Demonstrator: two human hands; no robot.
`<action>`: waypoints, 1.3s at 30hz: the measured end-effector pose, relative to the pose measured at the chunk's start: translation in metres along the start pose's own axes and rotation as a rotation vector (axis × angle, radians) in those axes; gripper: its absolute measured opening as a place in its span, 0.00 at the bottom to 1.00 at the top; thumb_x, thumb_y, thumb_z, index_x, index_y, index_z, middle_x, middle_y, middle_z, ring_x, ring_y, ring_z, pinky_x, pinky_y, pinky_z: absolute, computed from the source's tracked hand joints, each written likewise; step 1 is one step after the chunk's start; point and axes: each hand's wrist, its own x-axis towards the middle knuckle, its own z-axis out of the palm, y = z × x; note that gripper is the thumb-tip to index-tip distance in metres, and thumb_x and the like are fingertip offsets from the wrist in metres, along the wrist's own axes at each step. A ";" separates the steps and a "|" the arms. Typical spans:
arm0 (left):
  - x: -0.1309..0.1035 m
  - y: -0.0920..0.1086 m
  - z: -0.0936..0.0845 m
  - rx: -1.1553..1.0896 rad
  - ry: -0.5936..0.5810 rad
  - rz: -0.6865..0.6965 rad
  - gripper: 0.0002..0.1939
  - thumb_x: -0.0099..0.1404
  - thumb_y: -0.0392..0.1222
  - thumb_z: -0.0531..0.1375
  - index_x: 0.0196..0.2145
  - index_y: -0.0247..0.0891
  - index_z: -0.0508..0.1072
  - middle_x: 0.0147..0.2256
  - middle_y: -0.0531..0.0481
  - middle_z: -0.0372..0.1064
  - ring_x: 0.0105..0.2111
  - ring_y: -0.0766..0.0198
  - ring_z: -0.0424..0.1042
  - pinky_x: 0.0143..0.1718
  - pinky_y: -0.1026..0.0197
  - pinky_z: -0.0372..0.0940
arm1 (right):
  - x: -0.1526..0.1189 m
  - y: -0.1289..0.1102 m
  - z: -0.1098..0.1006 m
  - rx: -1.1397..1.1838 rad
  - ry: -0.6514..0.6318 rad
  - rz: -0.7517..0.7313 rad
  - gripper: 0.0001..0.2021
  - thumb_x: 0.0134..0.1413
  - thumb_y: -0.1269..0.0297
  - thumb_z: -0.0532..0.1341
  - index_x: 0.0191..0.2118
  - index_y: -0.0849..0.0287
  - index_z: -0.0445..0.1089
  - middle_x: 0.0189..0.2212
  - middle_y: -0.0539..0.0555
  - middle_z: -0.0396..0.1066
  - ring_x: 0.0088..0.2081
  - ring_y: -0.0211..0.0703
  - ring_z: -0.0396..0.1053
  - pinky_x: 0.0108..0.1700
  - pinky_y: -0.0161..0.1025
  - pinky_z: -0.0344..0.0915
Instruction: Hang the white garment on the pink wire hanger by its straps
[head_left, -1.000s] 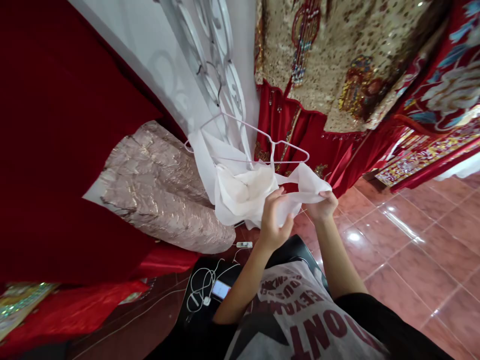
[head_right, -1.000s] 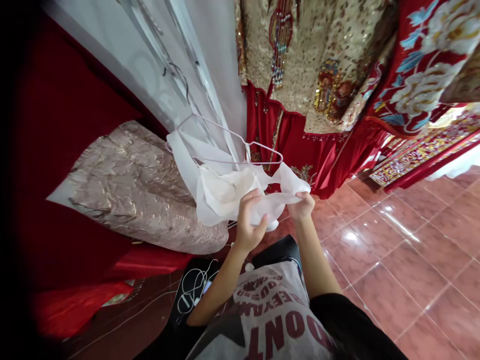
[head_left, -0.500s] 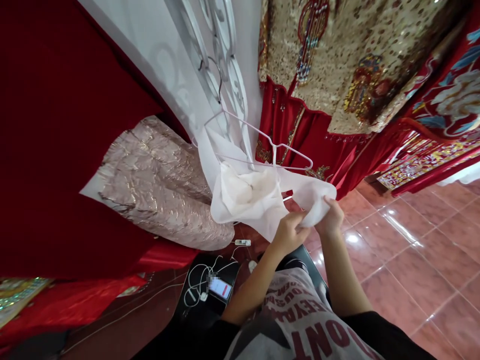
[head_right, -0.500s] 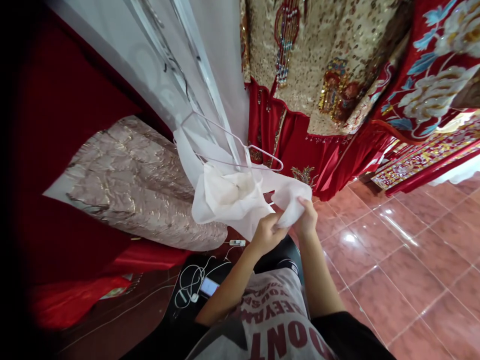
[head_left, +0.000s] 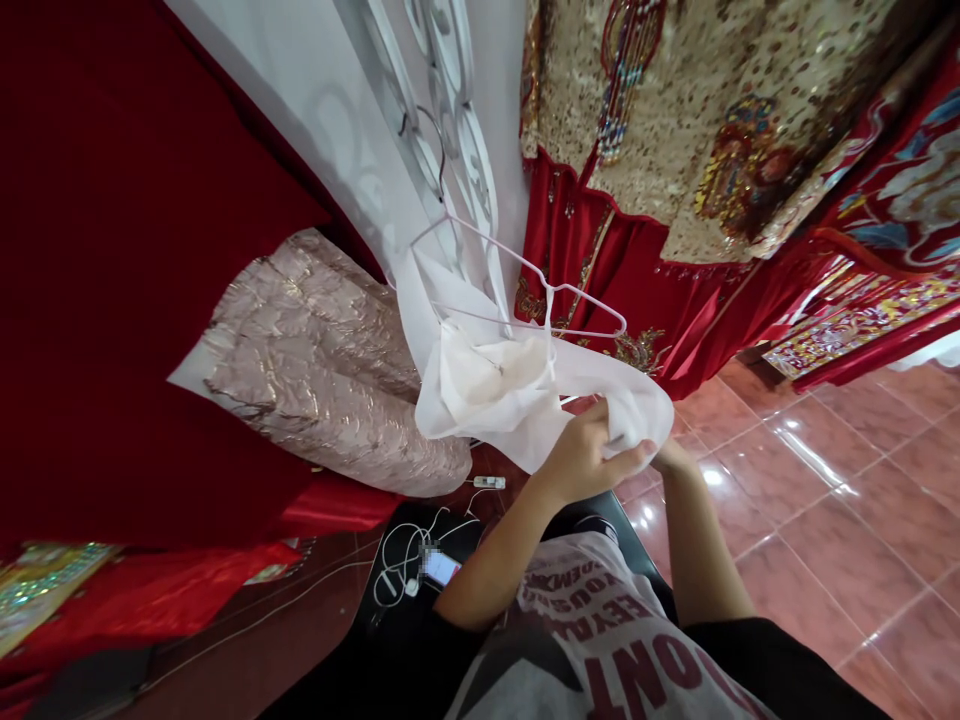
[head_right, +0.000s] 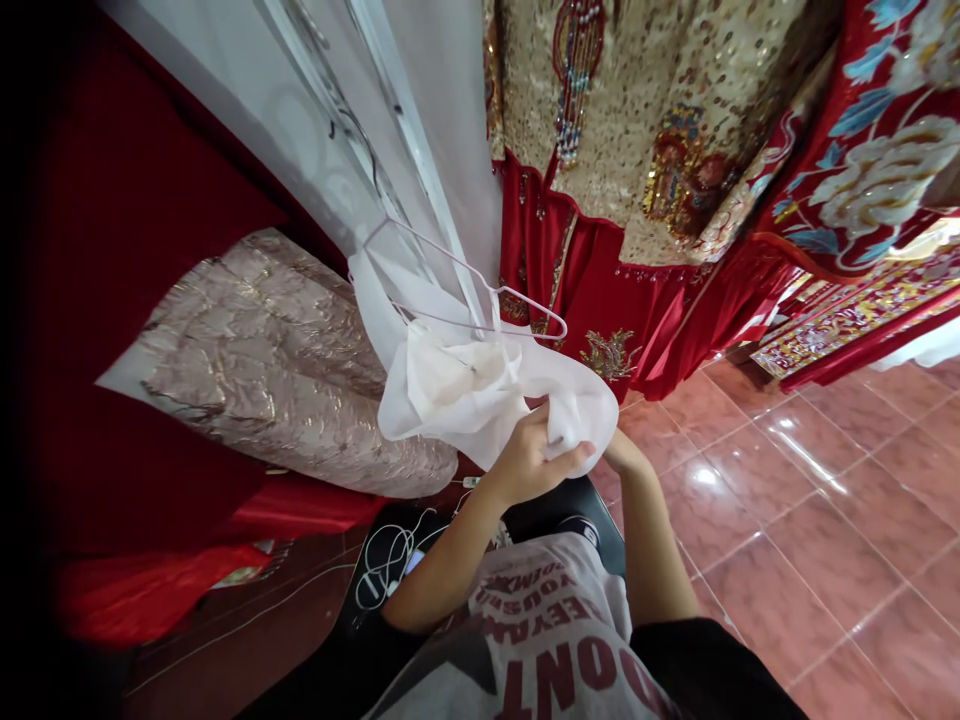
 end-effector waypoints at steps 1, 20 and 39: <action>0.004 0.003 -0.003 0.025 -0.028 -0.016 0.21 0.72 0.61 0.65 0.34 0.41 0.71 0.37 0.46 0.75 0.41 0.55 0.77 0.49 0.53 0.73 | 0.000 -0.004 -0.003 0.019 -0.005 0.005 0.19 0.46 0.49 0.80 0.41 0.51 0.83 0.43 0.55 0.85 0.47 0.56 0.82 0.59 0.54 0.79; 0.045 -0.029 -0.060 0.293 0.543 0.262 0.20 0.81 0.52 0.56 0.66 0.46 0.68 0.66 0.39 0.68 0.66 0.49 0.69 0.66 0.44 0.67 | 0.069 -0.052 0.053 0.018 0.593 -0.522 0.39 0.57 0.33 0.68 0.68 0.47 0.69 0.62 0.60 0.74 0.60 0.60 0.76 0.63 0.61 0.75; 0.075 -0.072 -0.078 0.709 0.257 0.243 0.27 0.85 0.49 0.45 0.75 0.44 0.61 0.71 0.38 0.66 0.73 0.49 0.61 0.77 0.37 0.50 | 0.129 -0.162 0.052 0.141 0.067 -0.637 0.33 0.49 0.32 0.71 0.57 0.42 0.77 0.61 0.51 0.76 0.72 0.60 0.65 0.70 0.64 0.70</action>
